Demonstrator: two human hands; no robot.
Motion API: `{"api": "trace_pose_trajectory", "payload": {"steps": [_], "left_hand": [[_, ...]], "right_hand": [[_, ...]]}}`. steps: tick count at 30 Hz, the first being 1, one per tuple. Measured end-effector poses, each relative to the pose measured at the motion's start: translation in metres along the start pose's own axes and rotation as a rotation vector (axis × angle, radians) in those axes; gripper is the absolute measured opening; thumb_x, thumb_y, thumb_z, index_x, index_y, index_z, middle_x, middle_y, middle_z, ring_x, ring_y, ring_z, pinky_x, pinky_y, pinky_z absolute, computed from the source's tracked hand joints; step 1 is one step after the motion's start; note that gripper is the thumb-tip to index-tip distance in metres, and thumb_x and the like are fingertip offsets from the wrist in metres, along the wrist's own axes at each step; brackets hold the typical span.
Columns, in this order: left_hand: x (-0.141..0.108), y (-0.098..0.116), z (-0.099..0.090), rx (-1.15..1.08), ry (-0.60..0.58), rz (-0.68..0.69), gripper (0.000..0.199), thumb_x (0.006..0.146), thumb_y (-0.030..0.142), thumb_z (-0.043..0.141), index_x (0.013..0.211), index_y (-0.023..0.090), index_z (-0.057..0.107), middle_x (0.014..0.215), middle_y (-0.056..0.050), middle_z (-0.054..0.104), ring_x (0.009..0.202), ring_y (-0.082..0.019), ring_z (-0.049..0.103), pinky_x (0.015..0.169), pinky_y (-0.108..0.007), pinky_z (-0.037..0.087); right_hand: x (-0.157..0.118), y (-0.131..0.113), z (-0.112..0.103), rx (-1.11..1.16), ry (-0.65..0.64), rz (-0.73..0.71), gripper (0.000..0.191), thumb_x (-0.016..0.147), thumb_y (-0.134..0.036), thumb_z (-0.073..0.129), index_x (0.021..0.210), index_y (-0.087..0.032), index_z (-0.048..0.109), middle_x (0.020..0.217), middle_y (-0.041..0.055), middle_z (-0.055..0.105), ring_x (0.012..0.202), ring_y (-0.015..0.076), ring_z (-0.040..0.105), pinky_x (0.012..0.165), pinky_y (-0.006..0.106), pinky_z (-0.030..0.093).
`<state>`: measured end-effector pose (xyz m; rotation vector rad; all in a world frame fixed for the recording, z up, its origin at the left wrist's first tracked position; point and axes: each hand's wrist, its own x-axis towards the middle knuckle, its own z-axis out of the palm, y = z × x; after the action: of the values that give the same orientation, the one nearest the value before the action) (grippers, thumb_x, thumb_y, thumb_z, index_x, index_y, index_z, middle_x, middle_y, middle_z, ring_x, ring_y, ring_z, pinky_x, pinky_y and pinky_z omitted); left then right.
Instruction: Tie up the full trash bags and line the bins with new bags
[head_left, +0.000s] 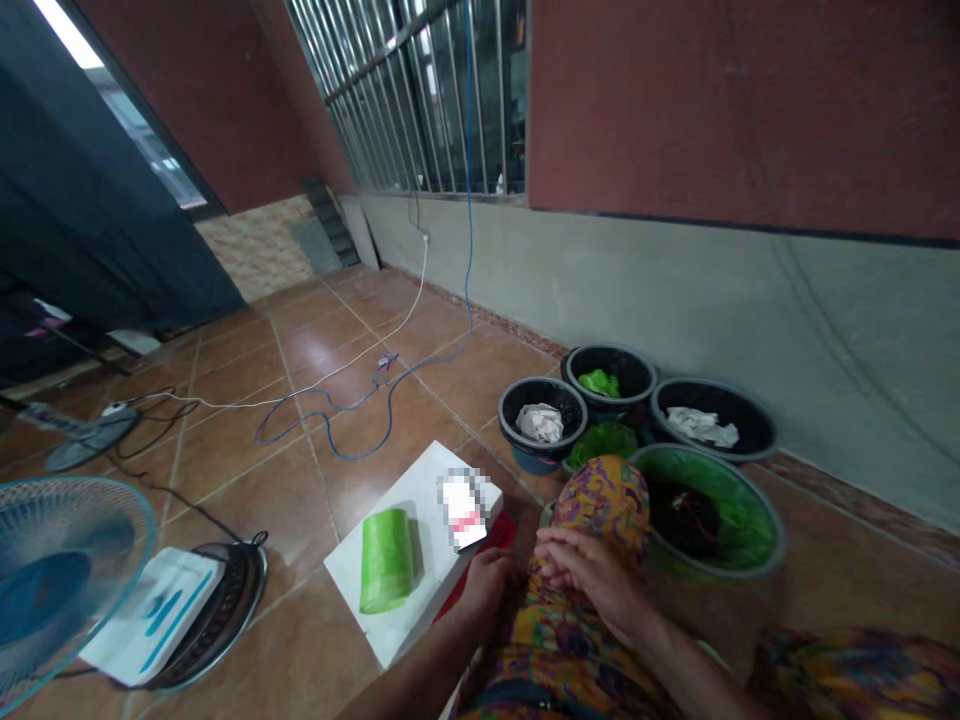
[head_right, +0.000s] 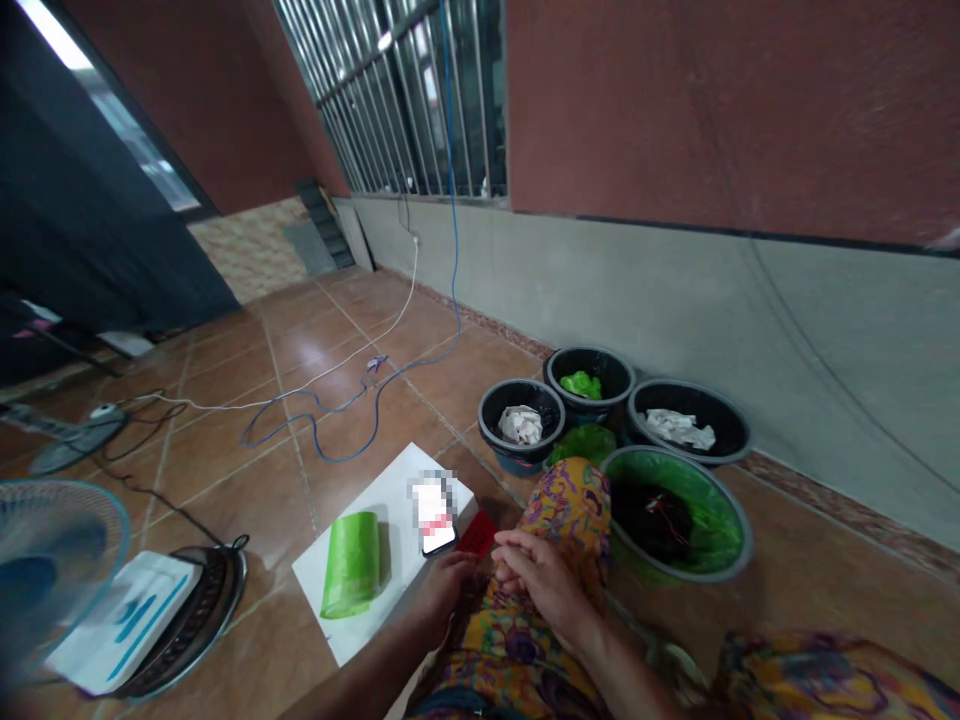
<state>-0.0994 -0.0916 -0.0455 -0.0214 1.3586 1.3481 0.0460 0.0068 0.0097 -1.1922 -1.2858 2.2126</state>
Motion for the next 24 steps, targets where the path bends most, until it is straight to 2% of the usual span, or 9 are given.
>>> {"api": "trace_pose_trajectory", "payload": {"steps": [2,3,8,11,14,17,19,21,24], "left_hand": [[0.003,0.014,0.02,0.148,0.058,0.146,0.017,0.066,0.006,0.066,0.081,0.016,0.066,0.057,0.002,0.06,0.054,-0.013,0.049,0.056,-0.023,0.035],[0.004,0.022,0.031,0.18,0.04,0.211,0.019,0.066,0.007,0.067,0.083,0.016,0.065,0.06,0.002,0.061,0.055,-0.012,0.049,0.057,-0.022,0.036],[-0.005,0.05,0.098,0.424,-0.268,0.461,0.025,0.077,0.022,0.064,0.101,0.017,0.067,0.082,-0.004,0.068,0.074,-0.016,0.056,0.069,-0.024,0.043],[-0.022,0.044,0.134,0.736,-0.43,0.536,0.027,0.083,0.025,0.058,0.105,0.016,0.07,0.092,-0.009,0.071,0.082,-0.02,0.06,0.074,-0.028,0.046],[-0.036,0.026,0.161,1.016,-0.65,0.535,0.033,0.085,0.024,0.052,0.11,0.015,0.071,0.091,-0.009,0.072,0.078,-0.019,0.062,0.072,-0.028,0.048],[-0.041,0.012,0.182,1.236,-0.83,0.511,0.036,0.086,0.027,0.051,0.115,0.017,0.07,0.094,-0.006,0.074,0.079,-0.017,0.065,0.075,-0.026,0.05],[-0.035,0.009,0.194,1.368,-0.866,0.492,0.036,0.085,0.029,0.053,0.115,0.019,0.07,0.097,-0.004,0.074,0.084,-0.016,0.066,0.078,-0.025,0.051],[-0.019,0.013,0.207,1.47,-0.837,0.493,0.036,0.084,0.028,0.054,0.114,0.02,0.071,0.099,-0.003,0.075,0.088,-0.017,0.067,0.082,-0.025,0.051],[0.022,0.025,0.229,1.533,-0.712,0.539,0.035,0.083,0.023,0.053,0.112,0.017,0.072,0.099,-0.005,0.075,0.089,-0.017,0.068,0.084,-0.025,0.051]], "right_hand": [[-0.022,-0.003,-0.03,-0.026,0.099,-0.018,0.049,0.07,-0.055,0.07,0.102,-0.018,0.07,0.093,0.0083,0.073,0.076,0.0184,0.066,0.067,0.031,0.052],[-0.034,-0.003,-0.047,-0.04,0.179,-0.035,0.051,0.069,-0.056,0.07,0.103,-0.019,0.07,0.095,0.0089,0.074,0.077,0.0189,0.066,0.068,0.031,0.052],[-0.094,0.014,-0.13,-0.058,0.496,0.009,0.06,0.06,-0.06,0.074,0.106,-0.02,0.07,0.106,0.0145,0.074,0.087,0.024,0.069,0.074,0.034,0.055],[-0.126,0.028,-0.165,0.007,0.63,0.046,0.063,0.055,-0.059,0.075,0.105,-0.022,0.069,0.112,0.0175,0.073,0.096,0.0281,0.07,0.078,0.036,0.057],[-0.15,0.036,-0.187,0.069,0.7,0.056,0.059,0.051,-0.057,0.074,0.098,-0.023,0.07,0.116,0.02,0.071,0.1,0.0307,0.07,0.08,0.035,0.058],[-0.159,0.036,-0.202,0.065,0.743,0.055,0.057,0.05,-0.057,0.071,0.096,-0.022,0.069,0.117,0.02,0.071,0.1,0.0317,0.07,0.08,0.036,0.06],[-0.156,0.035,-0.214,0.046,0.748,0.076,0.059,0.052,-0.056,0.071,0.099,-0.02,0.069,0.113,0.0188,0.073,0.094,0.0297,0.071,0.077,0.034,0.06],[-0.146,0.035,-0.226,0.022,0.727,0.105,0.06,0.056,-0.055,0.071,0.103,-0.019,0.068,0.107,0.0166,0.075,0.085,0.0249,0.072,0.071,0.031,0.059],[-0.125,0.032,-0.243,-0.05,0.735,0.076,0.056,0.062,-0.055,0.07,0.104,-0.018,0.069,0.094,0.0118,0.076,0.07,0.018,0.068,0.06,0.026,0.053]]}}
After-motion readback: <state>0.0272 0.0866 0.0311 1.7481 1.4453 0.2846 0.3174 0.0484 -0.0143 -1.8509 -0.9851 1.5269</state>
